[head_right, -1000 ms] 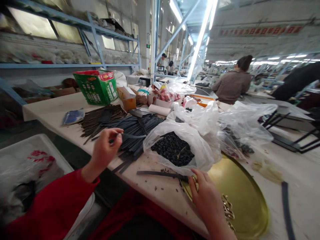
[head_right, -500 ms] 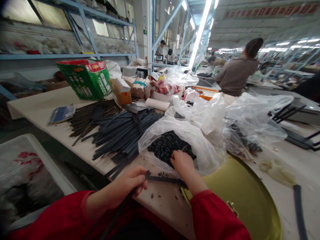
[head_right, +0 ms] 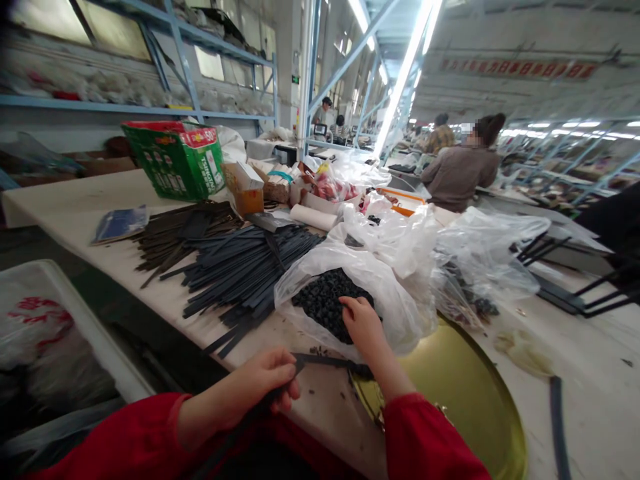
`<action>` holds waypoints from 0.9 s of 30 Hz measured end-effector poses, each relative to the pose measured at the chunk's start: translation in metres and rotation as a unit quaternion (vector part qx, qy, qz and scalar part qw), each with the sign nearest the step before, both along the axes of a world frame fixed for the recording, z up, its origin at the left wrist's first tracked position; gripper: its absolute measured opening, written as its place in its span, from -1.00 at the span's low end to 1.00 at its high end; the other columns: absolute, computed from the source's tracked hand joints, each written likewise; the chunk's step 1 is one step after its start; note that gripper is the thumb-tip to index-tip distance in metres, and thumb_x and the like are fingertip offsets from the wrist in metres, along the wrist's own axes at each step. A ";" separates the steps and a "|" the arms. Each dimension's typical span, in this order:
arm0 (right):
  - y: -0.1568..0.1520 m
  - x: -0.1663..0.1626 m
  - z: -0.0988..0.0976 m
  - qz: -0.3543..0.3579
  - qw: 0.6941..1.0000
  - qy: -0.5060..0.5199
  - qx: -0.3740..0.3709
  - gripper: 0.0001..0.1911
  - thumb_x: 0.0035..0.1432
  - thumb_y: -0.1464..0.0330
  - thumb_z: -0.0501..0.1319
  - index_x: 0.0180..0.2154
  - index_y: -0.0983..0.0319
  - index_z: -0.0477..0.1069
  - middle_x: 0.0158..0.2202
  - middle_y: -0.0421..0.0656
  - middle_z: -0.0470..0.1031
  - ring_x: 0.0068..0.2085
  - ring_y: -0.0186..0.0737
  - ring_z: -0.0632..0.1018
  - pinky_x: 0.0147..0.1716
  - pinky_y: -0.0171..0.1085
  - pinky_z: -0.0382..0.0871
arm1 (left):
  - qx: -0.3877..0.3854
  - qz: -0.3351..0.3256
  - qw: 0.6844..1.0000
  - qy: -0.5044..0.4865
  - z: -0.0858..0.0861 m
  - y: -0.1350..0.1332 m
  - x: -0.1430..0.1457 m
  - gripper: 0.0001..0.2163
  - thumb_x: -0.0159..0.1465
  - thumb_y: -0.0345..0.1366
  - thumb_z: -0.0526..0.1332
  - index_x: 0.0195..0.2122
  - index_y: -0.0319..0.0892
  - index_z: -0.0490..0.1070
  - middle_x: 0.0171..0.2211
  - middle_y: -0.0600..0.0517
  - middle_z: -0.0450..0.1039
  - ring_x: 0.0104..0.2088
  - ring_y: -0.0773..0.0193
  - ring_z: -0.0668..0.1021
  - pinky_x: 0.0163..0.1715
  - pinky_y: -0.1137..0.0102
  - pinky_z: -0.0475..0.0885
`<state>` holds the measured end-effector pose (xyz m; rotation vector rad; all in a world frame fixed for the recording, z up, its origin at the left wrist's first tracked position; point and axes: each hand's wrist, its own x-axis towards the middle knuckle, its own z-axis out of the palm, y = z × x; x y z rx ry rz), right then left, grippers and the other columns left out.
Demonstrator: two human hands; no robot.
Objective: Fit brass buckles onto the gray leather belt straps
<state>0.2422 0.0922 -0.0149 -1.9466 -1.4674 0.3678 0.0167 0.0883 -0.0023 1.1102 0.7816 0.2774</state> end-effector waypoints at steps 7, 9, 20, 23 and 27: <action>-0.060 -0.069 0.029 -0.004 0.752 0.659 0.015 -0.71 -0.10 0.32 0.33 -0.25 0.19 0.41 -0.48 -0.27 0.47 -0.46 -0.42 0.51 -0.38 -0.39 0.42 | 0.336 0.037 0.941 0.007 0.016 -0.005 0.004 -0.86 0.21 -0.23 0.05 -0.36 -0.19 0.26 -0.51 0.09 0.40 -0.55 0.38 0.44 -0.52 0.49 0.28; -0.072 -0.086 0.029 -0.015 0.692 0.722 0.012 -0.70 -0.15 0.36 0.38 -0.29 0.21 0.41 -0.47 -0.26 0.51 -0.48 -0.46 0.51 -0.43 -0.46 0.40 | 0.404 0.030 0.914 0.038 0.020 -0.008 0.002 -0.86 0.23 -0.24 0.05 -0.37 -0.19 0.30 -0.52 0.09 0.40 -0.50 0.35 0.44 -0.48 0.48 0.27; -0.087 -0.113 0.004 -0.021 0.856 0.502 0.117 -0.64 0.06 0.06 0.12 -0.52 0.21 0.19 -0.73 -0.39 0.13 -0.69 -0.47 0.15 -0.71 -0.43 0.01 | 0.485 -0.033 0.866 0.116 0.013 -0.026 -0.002 -0.82 0.20 -0.20 0.00 -0.43 -0.15 0.31 -0.52 0.07 0.43 -0.47 0.26 0.47 -0.42 0.43 0.29; -0.095 -0.108 -0.001 -0.011 0.936 0.326 0.134 -0.68 0.14 0.11 0.05 -0.45 0.22 0.28 -0.60 -0.29 0.28 -0.57 -0.40 0.30 -0.59 -0.39 0.14 | 0.455 -0.050 0.885 0.086 -0.002 -0.018 0.003 -0.75 0.17 -0.09 0.02 -0.46 -0.13 0.33 -0.56 0.10 0.42 -0.52 0.27 0.45 -0.49 0.46 0.32; -0.106 -0.102 -0.007 -0.003 0.936 0.342 0.089 -0.76 0.07 0.18 0.15 -0.38 0.23 0.34 -0.56 -0.28 0.33 -0.52 -0.39 0.34 -0.54 -0.40 0.20 | 0.412 -0.074 0.906 0.063 -0.021 -0.015 0.006 -0.69 0.15 -0.01 0.01 -0.47 -0.12 0.36 -0.56 0.10 0.43 -0.51 0.27 0.46 -0.49 0.48 0.36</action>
